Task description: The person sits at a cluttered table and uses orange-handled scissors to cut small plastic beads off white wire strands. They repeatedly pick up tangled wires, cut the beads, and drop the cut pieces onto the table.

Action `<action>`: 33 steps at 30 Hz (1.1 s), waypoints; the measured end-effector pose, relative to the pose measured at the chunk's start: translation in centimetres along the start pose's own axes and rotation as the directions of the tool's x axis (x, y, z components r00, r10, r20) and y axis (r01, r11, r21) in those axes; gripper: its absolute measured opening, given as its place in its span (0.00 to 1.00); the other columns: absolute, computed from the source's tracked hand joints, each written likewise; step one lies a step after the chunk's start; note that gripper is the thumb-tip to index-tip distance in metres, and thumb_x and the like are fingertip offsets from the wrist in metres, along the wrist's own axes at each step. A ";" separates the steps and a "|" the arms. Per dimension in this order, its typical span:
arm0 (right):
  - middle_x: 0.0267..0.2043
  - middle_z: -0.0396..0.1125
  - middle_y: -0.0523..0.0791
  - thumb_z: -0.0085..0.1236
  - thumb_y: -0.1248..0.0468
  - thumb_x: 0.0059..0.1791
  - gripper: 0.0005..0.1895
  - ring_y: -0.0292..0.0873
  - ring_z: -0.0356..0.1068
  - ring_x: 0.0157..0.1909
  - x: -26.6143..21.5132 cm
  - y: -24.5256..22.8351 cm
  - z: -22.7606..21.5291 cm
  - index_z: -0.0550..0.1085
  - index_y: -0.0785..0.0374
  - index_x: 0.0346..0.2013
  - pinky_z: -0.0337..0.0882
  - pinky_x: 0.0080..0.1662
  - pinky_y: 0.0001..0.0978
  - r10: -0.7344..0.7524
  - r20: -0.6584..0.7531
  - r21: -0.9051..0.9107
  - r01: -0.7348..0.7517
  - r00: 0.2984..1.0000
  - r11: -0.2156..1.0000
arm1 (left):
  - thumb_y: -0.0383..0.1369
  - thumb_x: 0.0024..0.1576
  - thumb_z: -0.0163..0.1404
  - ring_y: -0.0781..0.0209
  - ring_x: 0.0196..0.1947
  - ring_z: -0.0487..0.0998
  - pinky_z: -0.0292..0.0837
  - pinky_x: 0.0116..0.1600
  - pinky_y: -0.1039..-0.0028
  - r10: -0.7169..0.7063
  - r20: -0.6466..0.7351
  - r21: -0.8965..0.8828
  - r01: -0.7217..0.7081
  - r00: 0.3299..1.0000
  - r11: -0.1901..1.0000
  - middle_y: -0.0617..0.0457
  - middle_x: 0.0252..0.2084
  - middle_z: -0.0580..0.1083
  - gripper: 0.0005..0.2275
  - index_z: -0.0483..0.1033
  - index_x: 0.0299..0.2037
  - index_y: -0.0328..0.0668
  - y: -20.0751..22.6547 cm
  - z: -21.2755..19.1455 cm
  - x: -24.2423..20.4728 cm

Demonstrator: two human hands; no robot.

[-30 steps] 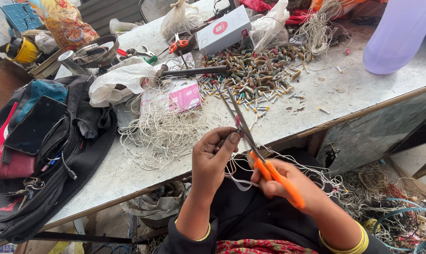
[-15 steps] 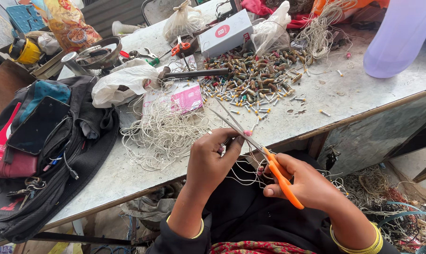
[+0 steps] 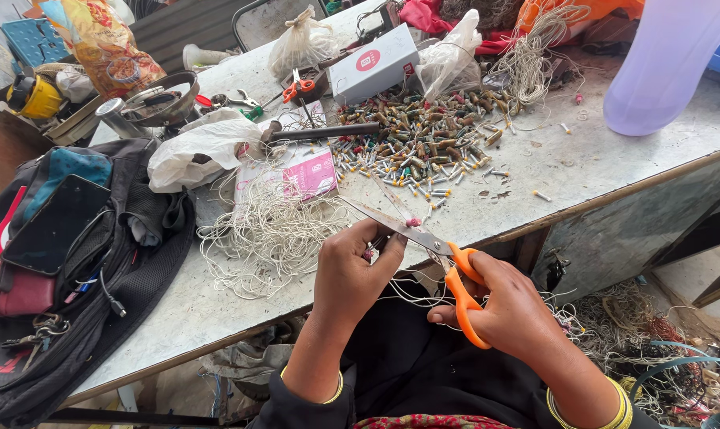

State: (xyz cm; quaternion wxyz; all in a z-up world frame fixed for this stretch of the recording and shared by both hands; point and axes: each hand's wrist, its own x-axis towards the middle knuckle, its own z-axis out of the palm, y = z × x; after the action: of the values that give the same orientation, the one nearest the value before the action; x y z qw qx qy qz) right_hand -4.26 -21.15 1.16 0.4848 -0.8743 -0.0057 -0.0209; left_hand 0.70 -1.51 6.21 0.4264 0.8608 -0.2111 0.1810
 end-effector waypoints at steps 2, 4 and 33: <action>0.29 0.73 0.44 0.81 0.49 0.27 0.38 0.39 0.72 0.31 0.2 0.6 0.3 0.75 0.62 0.44 0.72 0.38 0.34 0.016 -0.008 0.048 -0.015 1.000 0.999 | 0.34 0.56 0.58 0.71 0.18 0.70 0.62 0.25 0.76 0.032 0.016 -0.031 -0.031 0.999 0.999 0.55 0.25 0.80 0.06 0.84 0.36 0.41 -0.4 0.2 0.1; 0.30 0.75 0.42 0.80 0.50 0.27 0.37 0.37 0.74 0.32 0.5 1.4 0.9 0.76 0.61 0.43 0.73 0.38 0.33 0.023 -0.013 0.089 -0.021 1.000 0.996 | 0.34 0.57 0.58 0.72 0.19 0.72 0.63 0.25 0.77 0.021 0.018 -0.065 -0.020 1.000 0.998 0.55 0.25 0.80 0.06 0.83 0.37 0.41 -1.0 0.5 0.2; 0.39 0.72 0.44 0.63 0.74 0.47 0.14 0.34 0.74 0.41 0.2 6.8 1.7 0.74 0.71 0.47 0.73 0.44 0.25 -0.123 -0.126 0.646 0.175 0.984 0.743 | 0.26 0.63 0.49 0.64 0.41 0.85 0.80 0.47 0.76 -0.097 0.205 -0.385 0.172 0.974 0.907 0.49 0.47 0.83 0.18 0.71 0.64 0.40 -2.4 0.6 -3.2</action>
State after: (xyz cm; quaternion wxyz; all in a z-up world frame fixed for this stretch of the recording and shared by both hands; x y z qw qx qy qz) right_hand -3.78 -23.31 -5.47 0.7563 -0.6450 -0.0645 -0.0890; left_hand -0.72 0.03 2.72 0.5839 0.7806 -0.2215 0.0251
